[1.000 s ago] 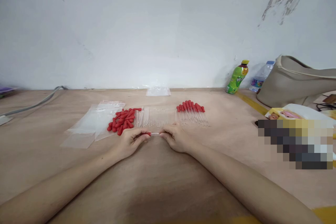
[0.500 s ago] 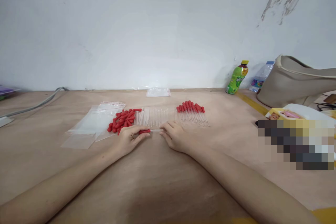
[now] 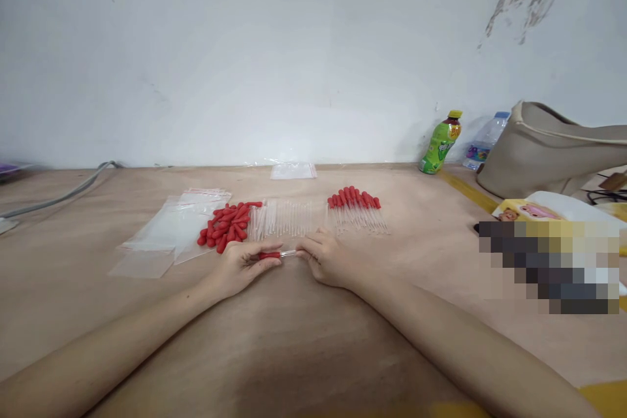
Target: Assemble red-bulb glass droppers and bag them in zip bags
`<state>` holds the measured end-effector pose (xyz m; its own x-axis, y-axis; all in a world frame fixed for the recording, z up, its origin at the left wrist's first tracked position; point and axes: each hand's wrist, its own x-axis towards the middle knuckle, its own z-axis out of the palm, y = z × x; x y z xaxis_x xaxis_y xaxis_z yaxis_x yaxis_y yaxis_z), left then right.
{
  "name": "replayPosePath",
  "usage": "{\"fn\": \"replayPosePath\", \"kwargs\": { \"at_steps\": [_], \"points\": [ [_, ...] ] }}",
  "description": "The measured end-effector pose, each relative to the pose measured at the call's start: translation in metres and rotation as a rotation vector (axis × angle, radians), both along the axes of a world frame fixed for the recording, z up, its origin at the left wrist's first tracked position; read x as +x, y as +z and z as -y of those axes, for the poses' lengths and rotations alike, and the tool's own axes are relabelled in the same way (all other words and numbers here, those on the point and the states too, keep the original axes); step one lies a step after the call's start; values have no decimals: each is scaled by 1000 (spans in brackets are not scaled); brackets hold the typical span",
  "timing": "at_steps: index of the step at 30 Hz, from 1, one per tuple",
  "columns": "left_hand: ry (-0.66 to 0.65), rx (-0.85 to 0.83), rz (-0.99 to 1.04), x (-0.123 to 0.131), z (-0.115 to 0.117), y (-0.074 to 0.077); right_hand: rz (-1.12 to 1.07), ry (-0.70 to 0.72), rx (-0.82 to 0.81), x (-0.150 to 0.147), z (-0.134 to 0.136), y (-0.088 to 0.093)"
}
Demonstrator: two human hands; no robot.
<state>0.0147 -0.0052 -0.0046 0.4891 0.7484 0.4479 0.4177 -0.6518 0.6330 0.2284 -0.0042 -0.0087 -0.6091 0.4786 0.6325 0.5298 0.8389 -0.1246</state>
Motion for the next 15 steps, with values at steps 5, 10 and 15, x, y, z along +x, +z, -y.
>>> {"fn": "replayPosePath", "kwargs": {
  "at_steps": [5,10,15],
  "points": [
    [-6,41,-34,0,2,1,32,-11,16,-3,1,-1],
    [9,96,-58,1,3,2,57,-25,-44,-7,3,0],
    [-14,98,-48,0,3,2,37,-6,-124,-10,5,1]
  ]
}}
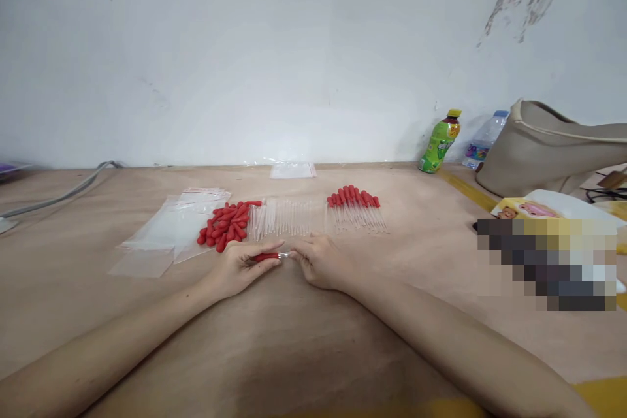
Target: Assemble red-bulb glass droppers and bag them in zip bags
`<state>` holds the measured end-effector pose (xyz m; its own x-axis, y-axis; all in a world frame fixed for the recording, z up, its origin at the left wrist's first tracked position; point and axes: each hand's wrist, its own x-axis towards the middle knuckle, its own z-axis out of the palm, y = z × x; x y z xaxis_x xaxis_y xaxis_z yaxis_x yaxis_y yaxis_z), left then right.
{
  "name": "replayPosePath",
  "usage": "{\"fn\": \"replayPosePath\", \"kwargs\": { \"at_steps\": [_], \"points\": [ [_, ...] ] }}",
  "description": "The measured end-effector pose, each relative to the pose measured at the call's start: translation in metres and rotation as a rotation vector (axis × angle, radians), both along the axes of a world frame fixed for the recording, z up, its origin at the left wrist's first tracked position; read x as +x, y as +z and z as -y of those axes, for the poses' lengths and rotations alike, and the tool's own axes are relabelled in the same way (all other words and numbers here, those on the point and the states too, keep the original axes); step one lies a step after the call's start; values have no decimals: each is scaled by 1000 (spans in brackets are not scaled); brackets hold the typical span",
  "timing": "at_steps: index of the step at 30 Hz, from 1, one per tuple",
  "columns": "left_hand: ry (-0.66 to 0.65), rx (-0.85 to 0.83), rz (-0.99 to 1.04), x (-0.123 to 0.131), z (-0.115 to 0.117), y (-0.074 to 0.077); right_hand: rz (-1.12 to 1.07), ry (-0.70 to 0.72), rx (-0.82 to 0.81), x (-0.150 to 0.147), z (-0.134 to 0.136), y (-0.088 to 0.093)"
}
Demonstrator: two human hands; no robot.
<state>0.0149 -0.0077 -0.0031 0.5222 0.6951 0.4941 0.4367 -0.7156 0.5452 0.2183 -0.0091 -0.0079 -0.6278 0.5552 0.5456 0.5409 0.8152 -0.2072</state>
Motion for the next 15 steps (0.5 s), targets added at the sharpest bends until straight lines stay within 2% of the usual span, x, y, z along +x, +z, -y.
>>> {"fn": "replayPosePath", "kwargs": {
  "at_steps": [9,15],
  "points": [
    [-14,9,-40,-2,-3,-1,15,-50,-237,-4,0,8],
    [54,-99,8,-1,-3,1,142,-114,-270,-7,0,20]
  ]
}}
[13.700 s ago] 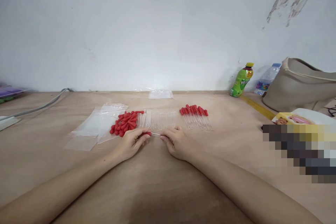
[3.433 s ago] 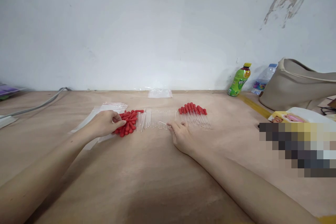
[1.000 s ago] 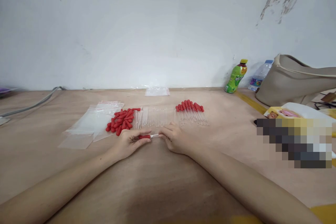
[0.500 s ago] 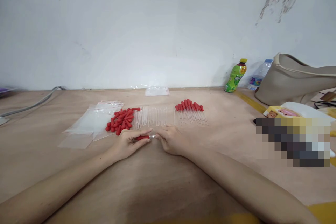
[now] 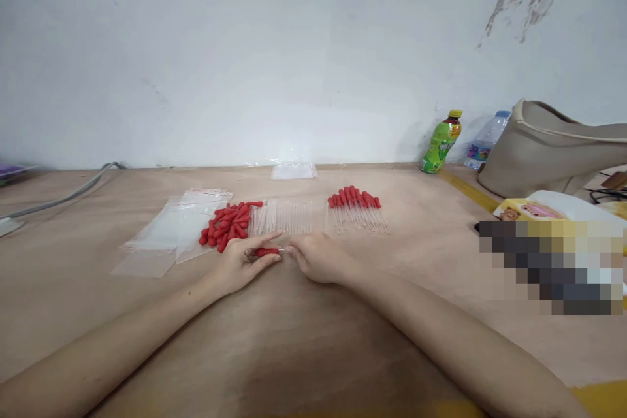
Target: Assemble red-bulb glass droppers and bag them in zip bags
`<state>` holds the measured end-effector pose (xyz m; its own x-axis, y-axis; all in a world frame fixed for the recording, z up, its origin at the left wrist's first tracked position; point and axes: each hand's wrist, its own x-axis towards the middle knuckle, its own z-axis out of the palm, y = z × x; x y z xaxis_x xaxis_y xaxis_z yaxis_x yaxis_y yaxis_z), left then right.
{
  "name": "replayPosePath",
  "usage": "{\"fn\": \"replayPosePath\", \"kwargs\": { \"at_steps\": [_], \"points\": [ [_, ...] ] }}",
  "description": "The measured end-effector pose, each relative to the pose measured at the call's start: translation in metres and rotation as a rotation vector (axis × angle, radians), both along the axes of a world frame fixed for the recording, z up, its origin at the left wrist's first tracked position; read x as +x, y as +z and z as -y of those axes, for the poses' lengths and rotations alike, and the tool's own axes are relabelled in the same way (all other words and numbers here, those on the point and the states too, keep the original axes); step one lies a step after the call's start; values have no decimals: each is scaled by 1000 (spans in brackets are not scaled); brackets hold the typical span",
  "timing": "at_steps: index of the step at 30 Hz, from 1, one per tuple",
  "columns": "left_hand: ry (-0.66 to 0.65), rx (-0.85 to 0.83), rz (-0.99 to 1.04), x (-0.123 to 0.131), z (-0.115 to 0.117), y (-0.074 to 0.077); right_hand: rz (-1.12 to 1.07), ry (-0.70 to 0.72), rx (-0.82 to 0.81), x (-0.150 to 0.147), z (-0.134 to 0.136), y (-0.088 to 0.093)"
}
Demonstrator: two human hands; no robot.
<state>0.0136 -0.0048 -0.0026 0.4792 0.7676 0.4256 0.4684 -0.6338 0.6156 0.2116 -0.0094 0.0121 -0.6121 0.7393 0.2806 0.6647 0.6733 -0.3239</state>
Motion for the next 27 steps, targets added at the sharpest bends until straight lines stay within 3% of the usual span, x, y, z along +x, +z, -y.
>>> {"fn": "replayPosePath", "kwargs": {
  "at_steps": [3,7,11,14,16,21,27],
  "points": [
    [0,-58,-2,1,1,1,60,-8,-62,5,3,12],
    [41,-62,-9,1,-2,2,76,-180,-176,27,-5,36],
    [31,-53,-68,2,-2,4,-1,-521,-281,55,-35,50],
    [19,-32,-105,3,-1,6,94,-809,-163,60,-56,45],
    [18,-18,-112,3,0,8,160,-916,-87,56,-65,37],
    [-9,3,-130,3,-1,9,234,-936,-54,38,-72,17],
    [-17,1,-150,3,-1,8,269,-911,-26,40,-73,13]
  ]
}}
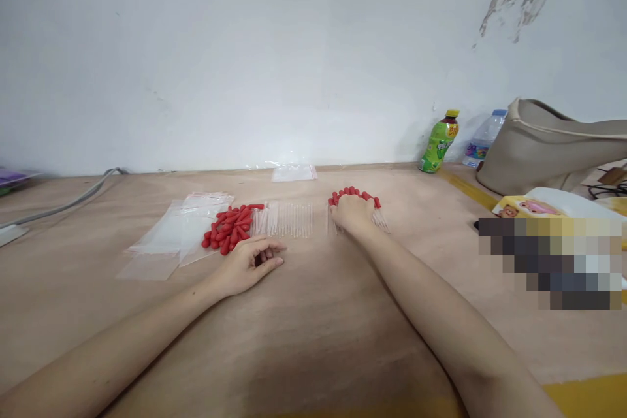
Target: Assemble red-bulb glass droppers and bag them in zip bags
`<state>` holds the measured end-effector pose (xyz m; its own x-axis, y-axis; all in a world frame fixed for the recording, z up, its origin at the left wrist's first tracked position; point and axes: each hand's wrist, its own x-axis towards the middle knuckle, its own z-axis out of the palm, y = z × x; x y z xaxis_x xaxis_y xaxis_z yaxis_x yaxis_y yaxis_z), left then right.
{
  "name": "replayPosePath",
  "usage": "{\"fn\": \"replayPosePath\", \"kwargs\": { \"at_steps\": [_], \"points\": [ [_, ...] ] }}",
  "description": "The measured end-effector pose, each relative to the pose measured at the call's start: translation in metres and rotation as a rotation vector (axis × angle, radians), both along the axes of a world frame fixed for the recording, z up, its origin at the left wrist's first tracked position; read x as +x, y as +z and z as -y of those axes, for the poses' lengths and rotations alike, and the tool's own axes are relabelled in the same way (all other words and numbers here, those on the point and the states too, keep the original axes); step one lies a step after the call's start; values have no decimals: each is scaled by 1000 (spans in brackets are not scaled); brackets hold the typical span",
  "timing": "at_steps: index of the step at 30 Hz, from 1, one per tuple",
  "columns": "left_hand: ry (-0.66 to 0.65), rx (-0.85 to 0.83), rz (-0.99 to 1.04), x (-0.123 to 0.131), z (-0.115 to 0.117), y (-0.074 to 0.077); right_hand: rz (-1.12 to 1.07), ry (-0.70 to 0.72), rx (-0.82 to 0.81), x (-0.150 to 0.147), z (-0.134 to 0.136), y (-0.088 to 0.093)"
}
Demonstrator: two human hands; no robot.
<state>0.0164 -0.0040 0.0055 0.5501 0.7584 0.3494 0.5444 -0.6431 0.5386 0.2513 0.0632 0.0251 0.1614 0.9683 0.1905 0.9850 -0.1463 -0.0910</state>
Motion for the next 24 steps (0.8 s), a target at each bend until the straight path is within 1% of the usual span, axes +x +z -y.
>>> {"fn": "replayPosePath", "kwargs": {
  "at_steps": [3,5,9,11,12,14,17,19,22,23,24],
  "points": [
    [-11,0,2,-1,0,0,48,71,32,-2,3,-1],
    [-17,3,6,-1,-1,0,51,114,15,-7,5,-3],
    [-18,8,4,-1,-1,-2,64,123,-7,-17,8,-9],
    [6,53,-9,-1,0,-4,73,116,0,-21,8,-13],
    [40,102,-11,0,0,-5,77,116,3,-22,9,-14],
    [150,223,-4,0,-2,-7,83,119,9,-25,9,-17],
    [332,350,-14,-6,-8,-5,92,115,34,-27,11,-20],
    [424,388,-35,-15,-17,3,109,120,88,-26,14,-20],
    [546,396,-77,-33,-34,19,159,168,248,-23,21,-20],
    [563,380,-110,-38,-40,25,173,200,300,-22,25,-20],
    [551,355,-144,-42,-47,31,180,240,339,-21,28,-20]
  ]
}}
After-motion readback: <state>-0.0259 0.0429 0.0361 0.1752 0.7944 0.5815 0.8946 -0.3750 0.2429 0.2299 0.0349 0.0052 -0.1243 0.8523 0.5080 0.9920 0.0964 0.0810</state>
